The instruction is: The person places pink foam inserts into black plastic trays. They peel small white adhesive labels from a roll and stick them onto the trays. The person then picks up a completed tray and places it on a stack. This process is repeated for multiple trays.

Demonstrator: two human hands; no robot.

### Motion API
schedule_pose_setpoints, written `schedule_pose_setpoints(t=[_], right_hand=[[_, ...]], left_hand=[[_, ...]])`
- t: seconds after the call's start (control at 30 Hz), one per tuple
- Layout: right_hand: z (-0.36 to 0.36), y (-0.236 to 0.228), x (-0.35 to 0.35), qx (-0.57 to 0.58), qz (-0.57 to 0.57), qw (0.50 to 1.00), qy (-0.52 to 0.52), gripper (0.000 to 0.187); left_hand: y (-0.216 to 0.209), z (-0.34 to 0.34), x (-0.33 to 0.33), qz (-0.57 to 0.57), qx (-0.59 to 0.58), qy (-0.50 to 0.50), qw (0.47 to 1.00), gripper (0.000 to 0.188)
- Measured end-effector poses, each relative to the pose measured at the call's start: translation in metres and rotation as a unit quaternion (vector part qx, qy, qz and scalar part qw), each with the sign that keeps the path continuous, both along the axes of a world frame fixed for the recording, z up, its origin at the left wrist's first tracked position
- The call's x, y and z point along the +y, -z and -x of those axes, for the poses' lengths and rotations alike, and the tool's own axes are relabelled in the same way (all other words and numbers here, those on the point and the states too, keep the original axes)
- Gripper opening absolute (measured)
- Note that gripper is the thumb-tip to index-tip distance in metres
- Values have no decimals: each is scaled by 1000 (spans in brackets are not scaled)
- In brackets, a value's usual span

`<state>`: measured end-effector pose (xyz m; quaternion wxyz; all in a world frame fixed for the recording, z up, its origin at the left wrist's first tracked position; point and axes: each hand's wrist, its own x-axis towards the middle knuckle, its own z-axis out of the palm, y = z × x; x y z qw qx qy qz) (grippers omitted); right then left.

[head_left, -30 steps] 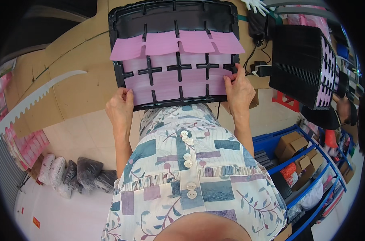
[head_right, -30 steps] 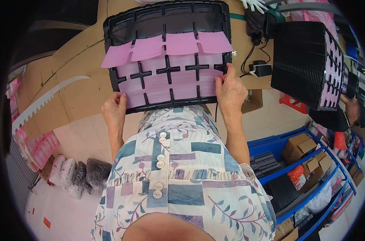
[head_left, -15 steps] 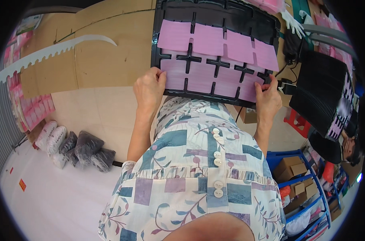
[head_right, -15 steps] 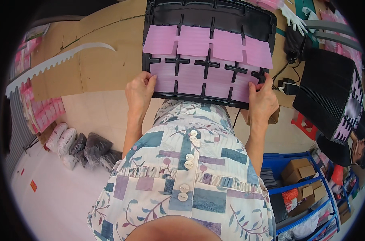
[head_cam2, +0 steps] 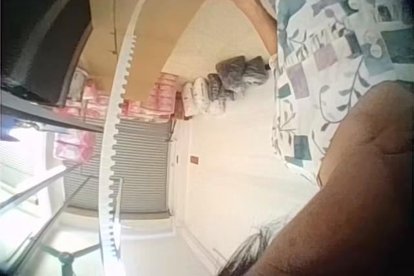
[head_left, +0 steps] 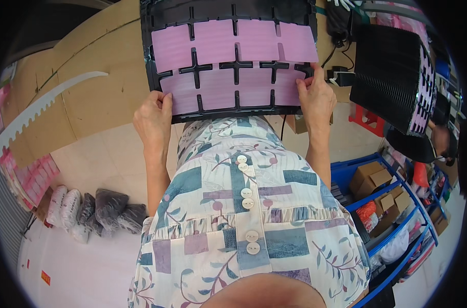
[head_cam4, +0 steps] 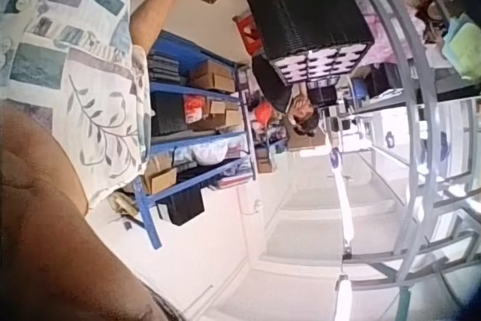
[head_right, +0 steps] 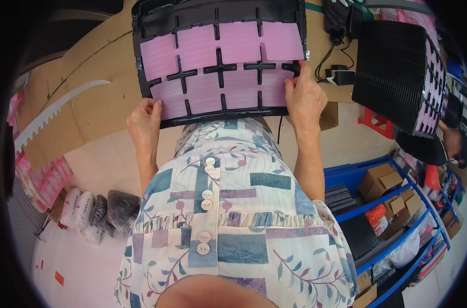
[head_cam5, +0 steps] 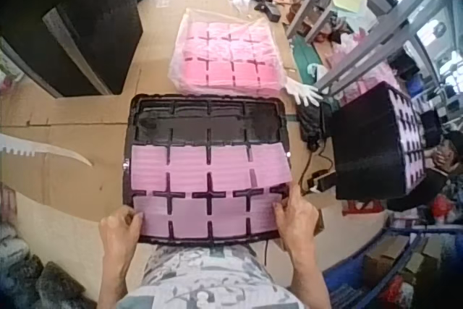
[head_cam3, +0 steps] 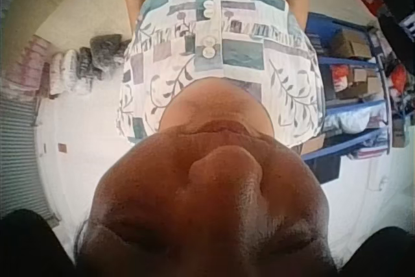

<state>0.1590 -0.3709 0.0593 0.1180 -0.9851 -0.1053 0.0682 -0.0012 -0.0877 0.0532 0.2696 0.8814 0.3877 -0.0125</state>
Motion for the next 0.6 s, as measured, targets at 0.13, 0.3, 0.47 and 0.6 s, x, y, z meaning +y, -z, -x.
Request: schedule_pose_setpoints(t=[0.13, 0.3, 0.47, 0.6], right_hand=[[0, 4, 0, -2, 7, 1000, -5, 44], [-2, -1, 1, 27, -5, 1000, 2, 46], [-6, -4, -2, 64, -17, 998, 9, 49], [-8, -5, -1, 67, -29, 997, -2, 51]], left_hand=[[-1, 1, 1, 5, 2, -2, 1000, 20], [8, 9, 4, -4, -35, 15, 999, 24], [0, 7, 8, 37, -8, 2, 999, 21], [-4, 6, 7, 50, -3, -13, 999, 19]])
